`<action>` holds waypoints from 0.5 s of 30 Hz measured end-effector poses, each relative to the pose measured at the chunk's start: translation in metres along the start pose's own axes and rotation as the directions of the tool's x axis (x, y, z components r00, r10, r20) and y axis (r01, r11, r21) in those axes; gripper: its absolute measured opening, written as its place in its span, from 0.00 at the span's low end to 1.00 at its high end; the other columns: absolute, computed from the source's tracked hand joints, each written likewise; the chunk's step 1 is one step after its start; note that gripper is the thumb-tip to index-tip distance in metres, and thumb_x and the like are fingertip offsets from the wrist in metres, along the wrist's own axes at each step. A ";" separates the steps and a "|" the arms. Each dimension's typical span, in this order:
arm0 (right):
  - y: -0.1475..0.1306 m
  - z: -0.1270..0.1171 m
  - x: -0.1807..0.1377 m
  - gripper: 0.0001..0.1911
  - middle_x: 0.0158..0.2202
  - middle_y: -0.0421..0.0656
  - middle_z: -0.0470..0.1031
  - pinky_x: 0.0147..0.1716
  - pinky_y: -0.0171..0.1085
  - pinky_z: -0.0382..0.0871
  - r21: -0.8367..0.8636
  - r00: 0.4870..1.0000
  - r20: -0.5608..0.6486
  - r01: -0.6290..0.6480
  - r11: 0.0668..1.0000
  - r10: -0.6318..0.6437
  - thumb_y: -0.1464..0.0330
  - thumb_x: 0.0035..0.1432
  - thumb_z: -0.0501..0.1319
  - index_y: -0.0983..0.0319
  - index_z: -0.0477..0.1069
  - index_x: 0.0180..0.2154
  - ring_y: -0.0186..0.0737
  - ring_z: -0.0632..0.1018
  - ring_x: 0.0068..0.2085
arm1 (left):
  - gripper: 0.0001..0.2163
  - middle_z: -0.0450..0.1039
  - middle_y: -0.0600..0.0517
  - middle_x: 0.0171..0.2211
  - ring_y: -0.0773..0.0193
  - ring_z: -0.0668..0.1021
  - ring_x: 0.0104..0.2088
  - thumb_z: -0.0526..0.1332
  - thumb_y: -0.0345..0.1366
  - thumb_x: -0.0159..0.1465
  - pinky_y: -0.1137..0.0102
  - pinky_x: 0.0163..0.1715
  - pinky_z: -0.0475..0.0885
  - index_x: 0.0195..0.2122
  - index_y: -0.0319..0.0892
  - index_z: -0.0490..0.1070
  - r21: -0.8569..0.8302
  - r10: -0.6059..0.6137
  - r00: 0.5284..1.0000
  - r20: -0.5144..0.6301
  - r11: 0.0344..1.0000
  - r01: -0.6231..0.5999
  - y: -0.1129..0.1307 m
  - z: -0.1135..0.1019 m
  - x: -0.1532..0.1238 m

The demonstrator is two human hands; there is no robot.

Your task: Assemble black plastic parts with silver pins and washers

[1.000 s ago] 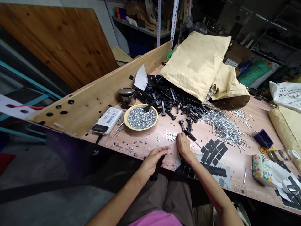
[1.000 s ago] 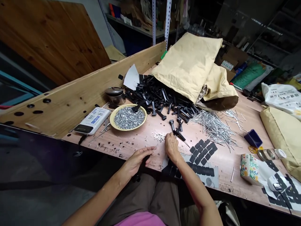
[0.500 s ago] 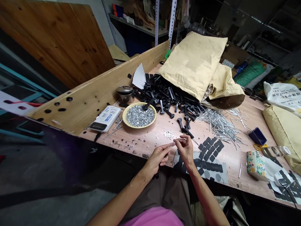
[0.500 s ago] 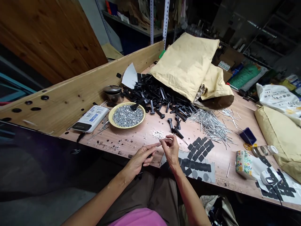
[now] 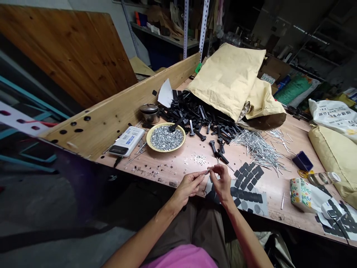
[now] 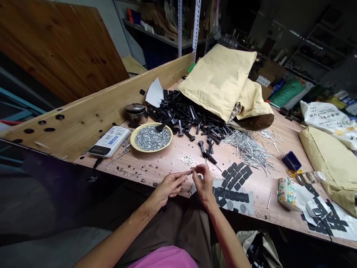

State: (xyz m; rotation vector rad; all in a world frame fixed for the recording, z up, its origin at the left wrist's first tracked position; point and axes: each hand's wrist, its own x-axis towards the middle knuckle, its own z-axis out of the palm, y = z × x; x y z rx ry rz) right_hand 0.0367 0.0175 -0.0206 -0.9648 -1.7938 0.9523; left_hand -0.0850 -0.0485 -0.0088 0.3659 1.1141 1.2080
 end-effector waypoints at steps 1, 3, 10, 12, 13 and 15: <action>0.002 -0.002 -0.001 0.06 0.33 0.43 0.77 0.37 0.39 0.74 -0.076 0.998 0.014 0.068 0.995 -0.068 0.65 0.57 0.57 0.59 0.64 0.37 0.39 0.79 0.35 | 0.30 0.53 0.63 0.17 0.81 0.50 0.12 0.69 0.48 0.45 0.78 0.12 0.40 0.48 0.38 0.73 -0.002 -0.005 1.000 -0.007 1.000 0.005 -0.001 0.001 0.000; 0.005 -0.005 -0.002 0.05 0.33 0.44 0.77 0.37 0.40 0.74 -0.202 0.979 0.076 0.201 0.959 -0.189 0.66 0.59 0.55 0.58 0.68 0.37 0.39 0.79 0.36 | 0.32 0.53 0.63 0.18 0.81 0.50 0.12 0.69 0.49 0.45 0.78 0.12 0.40 0.49 0.37 0.72 -0.010 -0.002 1.000 -0.029 1.000 0.002 -0.003 0.002 -0.001; 0.002 -0.018 -0.002 0.10 0.34 0.46 0.78 0.37 0.39 0.73 -0.221 0.947 0.196 0.294 0.930 -0.253 0.67 0.62 0.54 0.60 0.73 0.40 0.39 0.78 0.36 | 0.32 0.47 0.65 0.16 0.80 0.50 0.13 0.68 0.51 0.46 0.78 0.13 0.40 0.50 0.37 0.72 0.078 0.005 1.000 0.011 0.997 -0.006 -0.002 0.001 -0.004; -0.001 -0.023 0.000 0.11 0.34 0.45 0.78 0.35 0.38 0.73 -0.160 0.970 0.190 0.183 0.970 -0.152 0.63 0.61 0.57 0.60 0.74 0.39 0.39 0.78 0.35 | 0.31 0.49 0.65 0.16 0.80 0.49 0.13 0.67 0.50 0.47 0.78 0.13 0.40 0.50 0.37 0.72 0.106 -0.015 0.998 0.062 0.994 0.008 0.001 -0.001 -0.004; -0.003 -0.026 0.003 0.12 0.33 0.45 0.78 0.34 0.37 0.73 -0.118 0.973 0.209 0.126 0.985 -0.100 0.61 0.60 0.58 0.60 0.75 0.39 0.38 0.78 0.34 | 0.30 0.49 0.64 0.16 0.80 0.49 0.13 0.67 0.49 0.48 0.78 0.13 0.40 0.49 0.37 0.72 0.119 -0.024 0.996 0.091 0.993 0.013 0.003 -0.002 -0.004; -0.004 -0.033 0.008 0.14 0.30 0.44 0.77 0.30 0.35 0.72 -0.038 0.958 0.287 0.040 0.998 -0.027 0.57 0.57 0.60 0.60 0.77 0.35 0.38 0.77 0.31 | 0.29 0.50 0.64 0.16 0.80 0.49 0.12 0.67 0.49 0.48 0.77 0.13 0.40 0.48 0.37 0.72 0.146 -0.045 0.988 0.146 0.989 0.024 0.007 -0.004 -0.005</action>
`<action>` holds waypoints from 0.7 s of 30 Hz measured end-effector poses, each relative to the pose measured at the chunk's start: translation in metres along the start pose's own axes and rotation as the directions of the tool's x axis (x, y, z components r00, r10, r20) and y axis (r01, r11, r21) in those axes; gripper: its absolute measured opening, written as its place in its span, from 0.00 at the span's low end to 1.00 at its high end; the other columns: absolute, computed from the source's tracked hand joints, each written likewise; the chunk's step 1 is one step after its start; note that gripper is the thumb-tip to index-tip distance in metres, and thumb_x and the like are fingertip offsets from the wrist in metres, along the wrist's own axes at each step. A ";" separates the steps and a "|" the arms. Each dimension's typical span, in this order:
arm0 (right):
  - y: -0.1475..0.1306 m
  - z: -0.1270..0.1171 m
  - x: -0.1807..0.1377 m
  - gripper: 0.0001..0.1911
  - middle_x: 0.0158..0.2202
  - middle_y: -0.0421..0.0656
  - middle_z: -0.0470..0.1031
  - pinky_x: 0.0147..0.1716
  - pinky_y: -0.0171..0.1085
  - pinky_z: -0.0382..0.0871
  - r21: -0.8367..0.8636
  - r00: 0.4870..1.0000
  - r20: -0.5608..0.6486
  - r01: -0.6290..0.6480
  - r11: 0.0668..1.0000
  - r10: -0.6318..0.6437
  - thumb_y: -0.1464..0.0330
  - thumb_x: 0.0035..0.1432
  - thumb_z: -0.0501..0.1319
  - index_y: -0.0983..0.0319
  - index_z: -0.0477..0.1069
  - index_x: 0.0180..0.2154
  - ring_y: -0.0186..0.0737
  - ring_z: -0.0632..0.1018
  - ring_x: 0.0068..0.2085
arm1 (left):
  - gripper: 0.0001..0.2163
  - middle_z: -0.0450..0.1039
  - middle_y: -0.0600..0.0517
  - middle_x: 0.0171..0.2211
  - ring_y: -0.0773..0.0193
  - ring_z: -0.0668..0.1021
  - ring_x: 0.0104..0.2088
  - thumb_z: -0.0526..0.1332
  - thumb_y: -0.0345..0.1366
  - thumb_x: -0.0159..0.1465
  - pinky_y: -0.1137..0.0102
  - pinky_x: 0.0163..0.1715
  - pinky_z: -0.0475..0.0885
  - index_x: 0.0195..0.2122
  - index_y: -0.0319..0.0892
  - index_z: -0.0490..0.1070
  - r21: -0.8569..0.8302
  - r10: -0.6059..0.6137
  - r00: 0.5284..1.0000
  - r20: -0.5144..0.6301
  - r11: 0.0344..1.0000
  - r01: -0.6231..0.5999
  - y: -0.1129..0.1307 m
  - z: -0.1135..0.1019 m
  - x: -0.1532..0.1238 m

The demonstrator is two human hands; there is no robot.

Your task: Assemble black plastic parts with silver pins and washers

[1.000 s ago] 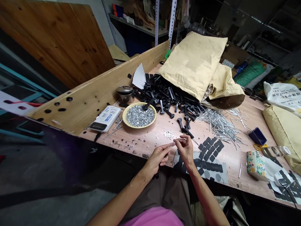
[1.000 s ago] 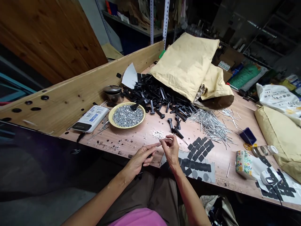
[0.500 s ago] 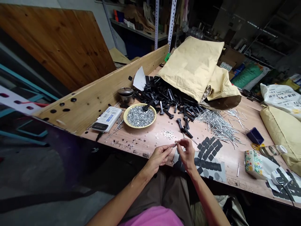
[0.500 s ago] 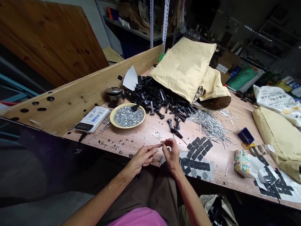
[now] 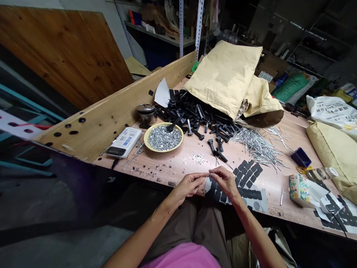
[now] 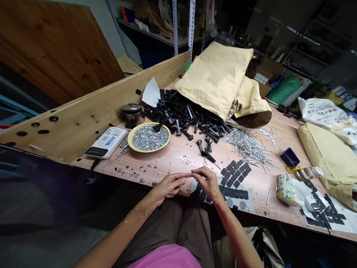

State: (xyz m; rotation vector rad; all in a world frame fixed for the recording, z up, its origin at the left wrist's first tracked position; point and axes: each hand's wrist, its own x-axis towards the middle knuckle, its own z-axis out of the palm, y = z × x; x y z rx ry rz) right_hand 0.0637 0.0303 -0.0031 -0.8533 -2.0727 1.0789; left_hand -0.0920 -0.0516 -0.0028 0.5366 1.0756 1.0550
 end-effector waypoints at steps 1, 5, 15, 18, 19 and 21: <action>0.000 -0.005 0.002 0.15 0.29 0.44 0.77 0.29 0.34 0.72 0.035 0.998 0.054 -0.021 0.999 0.019 0.56 0.56 0.61 0.60 0.78 0.34 0.37 0.77 0.30 | 0.29 0.51 0.64 0.16 0.81 0.49 0.12 0.67 0.49 0.48 0.77 0.13 0.39 0.48 0.36 0.72 0.012 -0.009 1.000 0.022 1.000 0.009 0.002 -0.001 -0.001; -0.003 -0.021 0.005 0.18 0.30 0.45 0.78 0.31 0.35 0.71 0.098 0.960 0.267 -0.113 0.989 0.083 0.53 0.54 0.61 0.60 0.79 0.36 0.38 0.78 0.31 | 0.31 0.52 0.64 0.16 0.81 0.49 0.12 0.68 0.50 0.44 0.77 0.13 0.40 0.46 0.35 0.73 0.045 -0.052 0.996 0.076 0.998 0.049 0.004 -0.004 -0.004; -0.016 -0.034 0.007 0.18 0.28 0.44 0.78 0.26 0.32 0.67 -0.067 0.941 0.337 -0.020 0.998 0.042 0.53 0.55 0.60 0.61 0.78 0.32 0.36 0.77 0.28 | 0.20 0.66 0.56 0.18 0.71 0.67 0.19 0.61 0.49 0.55 0.75 0.19 0.61 0.38 0.36 0.77 0.334 0.185 0.978 0.096 0.920 -0.207 0.000 0.000 -0.005; -0.017 -0.033 0.006 0.18 0.28 0.44 0.78 0.28 0.32 0.68 -0.129 0.950 0.311 0.069 0.989 -0.026 0.54 0.57 0.58 0.60 0.78 0.32 0.36 0.77 0.29 | 0.12 0.75 0.50 0.29 0.64 0.75 0.31 0.58 0.41 0.60 0.71 0.32 0.69 0.35 0.39 0.78 0.560 0.400 0.911 0.100 0.734 -0.383 -0.002 0.001 -0.005; -0.017 -0.032 0.005 0.18 0.28 0.44 0.78 0.28 0.32 0.68 -0.145 0.957 0.288 0.080 0.986 -0.035 0.54 0.58 0.58 0.60 0.77 0.32 0.36 0.77 0.29 | 0.11 0.76 0.49 0.31 0.63 0.76 0.33 0.57 0.38 0.61 0.71 0.34 0.69 0.36 0.41 0.78 0.643 0.459 0.882 0.104 0.646 -0.412 -0.003 0.002 -0.005; -0.014 -0.030 0.002 0.18 0.27 0.44 0.78 0.27 0.31 0.67 -0.172 0.971 0.236 0.077 0.982 -0.035 0.54 0.58 0.57 0.60 0.76 0.31 0.36 0.76 0.28 | 0.11 0.75 0.50 0.31 0.64 0.77 0.33 0.55 0.35 0.63 0.72 0.33 0.69 0.39 0.43 0.77 0.784 0.544 0.831 0.118 0.463 -0.414 -0.008 0.003 -0.005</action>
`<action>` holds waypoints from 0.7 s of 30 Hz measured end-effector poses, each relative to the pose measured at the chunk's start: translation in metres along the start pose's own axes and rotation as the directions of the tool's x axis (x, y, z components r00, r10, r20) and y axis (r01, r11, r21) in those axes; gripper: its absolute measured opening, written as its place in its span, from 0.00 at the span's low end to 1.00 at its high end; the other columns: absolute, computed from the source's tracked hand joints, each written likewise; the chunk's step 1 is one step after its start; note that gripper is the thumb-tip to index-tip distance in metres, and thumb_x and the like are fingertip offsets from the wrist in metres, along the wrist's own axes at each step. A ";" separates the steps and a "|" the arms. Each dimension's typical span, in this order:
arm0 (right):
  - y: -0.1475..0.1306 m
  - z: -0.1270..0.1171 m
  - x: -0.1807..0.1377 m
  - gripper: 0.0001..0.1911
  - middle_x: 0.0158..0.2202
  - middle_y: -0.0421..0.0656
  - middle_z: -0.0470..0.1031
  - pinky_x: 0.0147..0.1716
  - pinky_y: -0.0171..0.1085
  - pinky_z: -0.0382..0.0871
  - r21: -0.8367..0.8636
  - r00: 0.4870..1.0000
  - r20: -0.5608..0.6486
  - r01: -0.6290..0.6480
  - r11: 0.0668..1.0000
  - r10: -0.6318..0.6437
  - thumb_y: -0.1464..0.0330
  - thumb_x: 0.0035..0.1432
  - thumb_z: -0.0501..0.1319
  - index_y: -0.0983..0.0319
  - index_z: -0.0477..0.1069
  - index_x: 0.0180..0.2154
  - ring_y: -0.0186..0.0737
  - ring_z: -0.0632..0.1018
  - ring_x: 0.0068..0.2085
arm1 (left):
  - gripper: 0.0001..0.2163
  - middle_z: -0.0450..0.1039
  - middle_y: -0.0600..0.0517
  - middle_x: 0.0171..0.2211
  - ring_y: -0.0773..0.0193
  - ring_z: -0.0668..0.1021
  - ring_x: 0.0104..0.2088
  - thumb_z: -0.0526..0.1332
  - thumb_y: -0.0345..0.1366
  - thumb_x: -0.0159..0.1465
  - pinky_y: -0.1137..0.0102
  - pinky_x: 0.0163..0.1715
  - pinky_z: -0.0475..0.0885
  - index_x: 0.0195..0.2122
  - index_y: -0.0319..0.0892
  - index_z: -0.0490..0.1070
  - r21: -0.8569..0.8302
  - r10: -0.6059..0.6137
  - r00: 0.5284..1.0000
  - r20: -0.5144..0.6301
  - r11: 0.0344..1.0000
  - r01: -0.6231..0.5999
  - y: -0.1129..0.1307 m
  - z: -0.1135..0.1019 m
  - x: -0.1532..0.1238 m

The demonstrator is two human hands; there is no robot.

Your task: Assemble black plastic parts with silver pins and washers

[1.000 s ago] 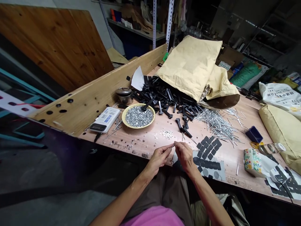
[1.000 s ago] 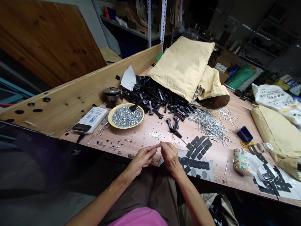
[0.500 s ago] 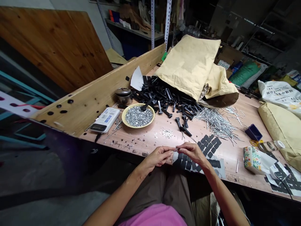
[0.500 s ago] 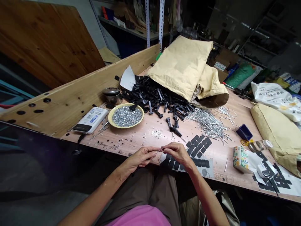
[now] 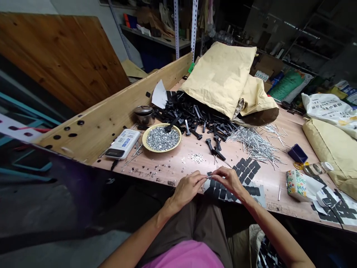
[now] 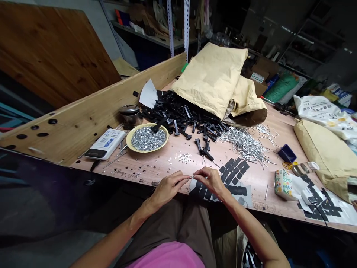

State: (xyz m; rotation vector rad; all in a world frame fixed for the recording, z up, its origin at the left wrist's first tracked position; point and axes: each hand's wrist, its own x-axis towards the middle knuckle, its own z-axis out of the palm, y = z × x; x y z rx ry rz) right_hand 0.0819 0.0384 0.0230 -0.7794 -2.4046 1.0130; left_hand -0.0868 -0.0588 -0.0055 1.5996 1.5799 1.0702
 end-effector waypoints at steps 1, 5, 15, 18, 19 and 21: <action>0.001 0.002 -0.001 0.18 0.27 0.43 0.77 0.26 0.31 0.67 -0.012 1.000 -0.025 -0.008 1.000 0.007 0.54 0.58 0.57 0.60 0.76 0.31 0.35 0.76 0.28 | 0.12 0.75 0.51 0.31 0.65 0.77 0.32 0.54 0.34 0.64 0.73 0.32 0.69 0.41 0.44 0.76 0.093 0.035 0.999 -0.028 0.995 -0.032 0.000 0.002 -0.001; 0.002 0.008 -0.005 0.18 0.25 0.42 0.74 0.25 0.31 0.66 -0.081 0.995 -0.096 0.023 0.996 -0.031 0.55 0.60 0.55 0.61 0.73 0.30 0.34 0.74 0.26 | 0.12 0.73 0.53 0.30 0.69 0.76 0.28 0.52 0.34 0.66 0.77 0.28 0.67 0.44 0.46 0.75 0.314 0.168 0.983 -0.070 0.940 -0.138 -0.002 0.006 -0.005; -0.001 0.006 -0.009 0.15 0.28 0.43 0.76 0.29 0.32 0.68 -0.100 0.981 -0.108 0.150 0.984 -0.161 0.59 0.63 0.53 0.60 0.73 0.34 0.35 0.76 0.30 | 0.12 0.74 0.53 0.30 0.69 0.77 0.32 0.52 0.34 0.66 0.77 0.32 0.70 0.42 0.43 0.75 0.092 0.198 0.978 -0.061 0.977 -0.192 -0.004 0.004 0.000; -0.001 0.006 -0.009 0.17 0.26 0.42 0.74 0.27 0.32 0.67 -0.103 0.984 -0.134 0.102 0.989 -0.116 0.57 0.62 0.53 0.60 0.73 0.32 0.34 0.74 0.28 | 0.12 0.73 0.53 0.30 0.69 0.77 0.30 0.52 0.35 0.66 0.77 0.30 0.69 0.44 0.45 0.74 0.215 0.213 0.975 -0.064 0.957 -0.195 -0.003 0.006 -0.001; -0.001 0.006 -0.010 0.17 0.25 0.42 0.74 0.27 0.32 0.66 -0.105 0.985 -0.141 0.083 0.991 -0.098 0.56 0.62 0.53 0.60 0.72 0.31 0.34 0.74 0.27 | 0.12 0.73 0.53 0.30 0.69 0.76 0.30 0.52 0.35 0.66 0.77 0.29 0.68 0.44 0.45 0.74 0.266 0.221 0.973 -0.063 0.944 -0.197 -0.002 0.007 -0.001; -0.003 0.007 -0.010 0.18 0.24 0.41 0.72 0.26 0.31 0.65 -0.113 0.987 -0.149 0.045 0.993 -0.062 0.56 0.63 0.52 0.61 0.71 0.29 0.33 0.73 0.26 | 0.13 0.72 0.53 0.29 0.69 0.76 0.29 0.51 0.36 0.67 0.77 0.27 0.67 0.44 0.46 0.74 0.353 0.242 0.969 -0.057 0.912 -0.207 -0.001 0.008 -0.001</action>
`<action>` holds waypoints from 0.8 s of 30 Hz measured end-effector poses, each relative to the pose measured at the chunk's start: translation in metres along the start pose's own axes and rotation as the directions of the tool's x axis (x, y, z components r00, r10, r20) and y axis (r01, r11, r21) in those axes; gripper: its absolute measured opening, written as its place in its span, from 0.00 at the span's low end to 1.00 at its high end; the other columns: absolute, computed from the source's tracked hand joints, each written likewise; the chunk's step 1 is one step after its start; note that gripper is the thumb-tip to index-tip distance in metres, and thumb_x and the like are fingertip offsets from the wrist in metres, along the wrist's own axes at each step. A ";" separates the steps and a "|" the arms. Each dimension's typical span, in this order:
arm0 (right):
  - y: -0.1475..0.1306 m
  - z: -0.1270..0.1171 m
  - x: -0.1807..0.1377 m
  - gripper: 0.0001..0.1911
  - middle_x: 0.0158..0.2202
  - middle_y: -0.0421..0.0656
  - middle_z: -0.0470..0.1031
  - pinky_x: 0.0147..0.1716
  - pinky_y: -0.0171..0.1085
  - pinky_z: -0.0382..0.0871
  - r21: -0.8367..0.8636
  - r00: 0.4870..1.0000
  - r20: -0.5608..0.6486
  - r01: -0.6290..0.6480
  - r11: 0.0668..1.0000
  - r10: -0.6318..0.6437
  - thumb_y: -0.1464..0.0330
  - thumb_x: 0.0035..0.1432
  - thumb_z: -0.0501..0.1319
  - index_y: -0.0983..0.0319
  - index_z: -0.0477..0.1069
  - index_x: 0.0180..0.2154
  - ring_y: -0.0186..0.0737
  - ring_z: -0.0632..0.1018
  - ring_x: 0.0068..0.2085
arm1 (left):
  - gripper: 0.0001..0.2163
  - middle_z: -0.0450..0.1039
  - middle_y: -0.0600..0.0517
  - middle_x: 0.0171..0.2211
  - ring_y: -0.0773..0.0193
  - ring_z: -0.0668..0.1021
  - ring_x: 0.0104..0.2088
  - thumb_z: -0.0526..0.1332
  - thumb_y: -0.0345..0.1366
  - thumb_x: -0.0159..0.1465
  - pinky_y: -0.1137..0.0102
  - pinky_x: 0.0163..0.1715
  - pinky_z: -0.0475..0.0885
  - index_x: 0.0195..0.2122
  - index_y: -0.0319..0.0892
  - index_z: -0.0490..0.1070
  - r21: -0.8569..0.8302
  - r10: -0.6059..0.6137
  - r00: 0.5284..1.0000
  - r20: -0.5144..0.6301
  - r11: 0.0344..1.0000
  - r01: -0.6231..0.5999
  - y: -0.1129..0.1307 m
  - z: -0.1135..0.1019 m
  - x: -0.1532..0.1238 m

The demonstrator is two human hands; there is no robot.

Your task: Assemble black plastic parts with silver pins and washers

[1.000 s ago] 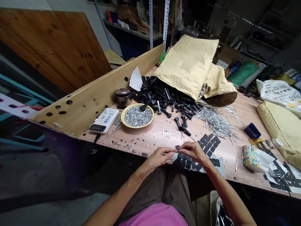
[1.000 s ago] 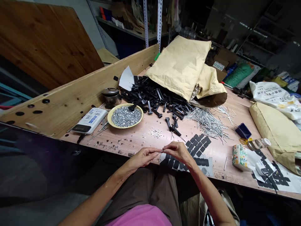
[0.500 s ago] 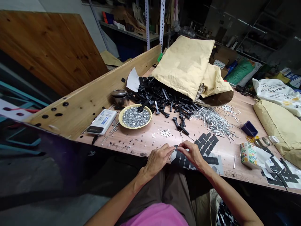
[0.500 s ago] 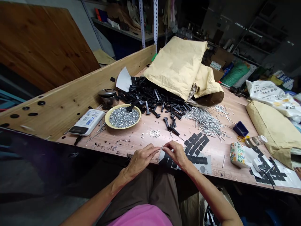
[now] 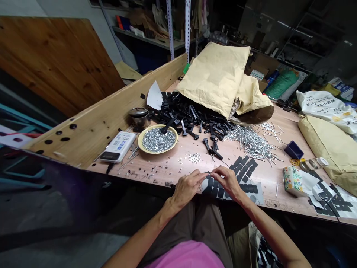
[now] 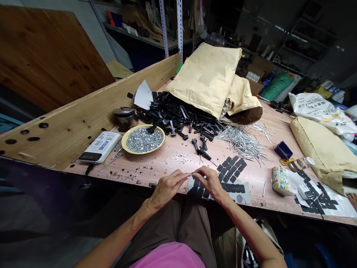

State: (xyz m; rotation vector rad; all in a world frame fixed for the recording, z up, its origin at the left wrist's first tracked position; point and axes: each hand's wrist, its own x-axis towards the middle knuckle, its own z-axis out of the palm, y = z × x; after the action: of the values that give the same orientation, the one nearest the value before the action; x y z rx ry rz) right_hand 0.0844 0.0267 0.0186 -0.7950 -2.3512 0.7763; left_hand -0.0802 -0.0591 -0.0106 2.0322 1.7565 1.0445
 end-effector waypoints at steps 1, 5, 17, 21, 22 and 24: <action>-0.001 0.001 -0.001 0.19 0.24 0.41 0.72 0.26 0.31 0.64 -0.011 1.000 -0.001 -0.014 1.000 0.014 0.57 0.64 0.51 0.61 0.70 0.29 0.33 0.72 0.26 | 0.13 0.72 0.53 0.29 0.69 0.76 0.28 0.50 0.36 0.67 0.77 0.27 0.67 0.45 0.46 0.74 0.034 0.010 1.000 -0.003 0.999 -0.010 0.001 0.000 0.000; 0.000 0.007 -0.004 0.18 0.23 0.40 0.68 0.26 0.31 0.62 -0.073 1.000 -0.014 -0.024 0.997 0.023 0.60 0.65 0.48 0.61 0.67 0.27 0.33 0.68 0.25 | 0.14 0.71 0.53 0.28 0.70 0.75 0.28 0.49 0.35 0.67 0.77 0.27 0.66 0.46 0.45 0.73 0.080 0.037 0.999 -0.008 0.996 -0.036 0.004 0.003 0.000; -0.005 0.019 0.003 0.17 0.21 0.37 0.68 0.23 0.31 0.62 0.208 0.973 -0.098 -0.185 0.961 0.208 0.55 0.60 0.54 0.60 0.68 0.26 0.32 0.67 0.23 | 0.12 0.70 0.53 0.26 0.69 0.74 0.27 0.53 0.35 0.65 0.76 0.28 0.69 0.39 0.41 0.76 -0.344 -0.092 0.995 -0.050 0.937 0.069 0.002 0.002 0.005; -0.006 0.012 0.004 0.18 0.26 0.42 0.73 0.29 0.34 0.66 0.152 0.986 -0.116 -0.102 0.983 0.120 0.57 0.61 0.54 0.60 0.73 0.29 0.35 0.72 0.28 | 0.12 0.71 0.52 0.27 0.68 0.74 0.27 0.54 0.37 0.64 0.75 0.28 0.69 0.39 0.41 0.77 -0.411 -0.159 0.986 -0.053 0.903 0.123 0.002 -0.001 0.007; -0.005 0.009 0.004 0.17 0.27 0.42 0.74 0.29 0.34 0.67 0.155 0.989 -0.097 -0.092 0.984 0.107 0.57 0.62 0.54 0.60 0.74 0.31 0.35 0.73 0.29 | 0.12 0.71 0.52 0.27 0.68 0.75 0.28 0.54 0.38 0.64 0.75 0.28 0.69 0.39 0.41 0.77 -0.428 -0.159 0.986 -0.047 0.895 0.124 0.002 -0.002 0.008; -0.003 0.005 0.005 0.17 0.28 0.43 0.74 0.29 0.33 0.67 0.188 0.993 -0.050 -0.095 0.978 0.106 0.56 0.61 0.55 0.60 0.75 0.33 0.35 0.74 0.29 | 0.13 0.72 0.52 0.27 0.67 0.75 0.28 0.54 0.38 0.64 0.75 0.28 0.69 0.39 0.41 0.77 -0.453 -0.144 0.989 -0.032 0.884 0.114 0.002 -0.004 0.009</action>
State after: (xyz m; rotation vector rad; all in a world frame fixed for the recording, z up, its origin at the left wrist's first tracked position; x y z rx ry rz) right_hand 0.0771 0.0262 0.0188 -0.8496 -2.1618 0.9838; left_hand -0.0812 -0.0517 -0.0034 1.5898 1.4763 1.3394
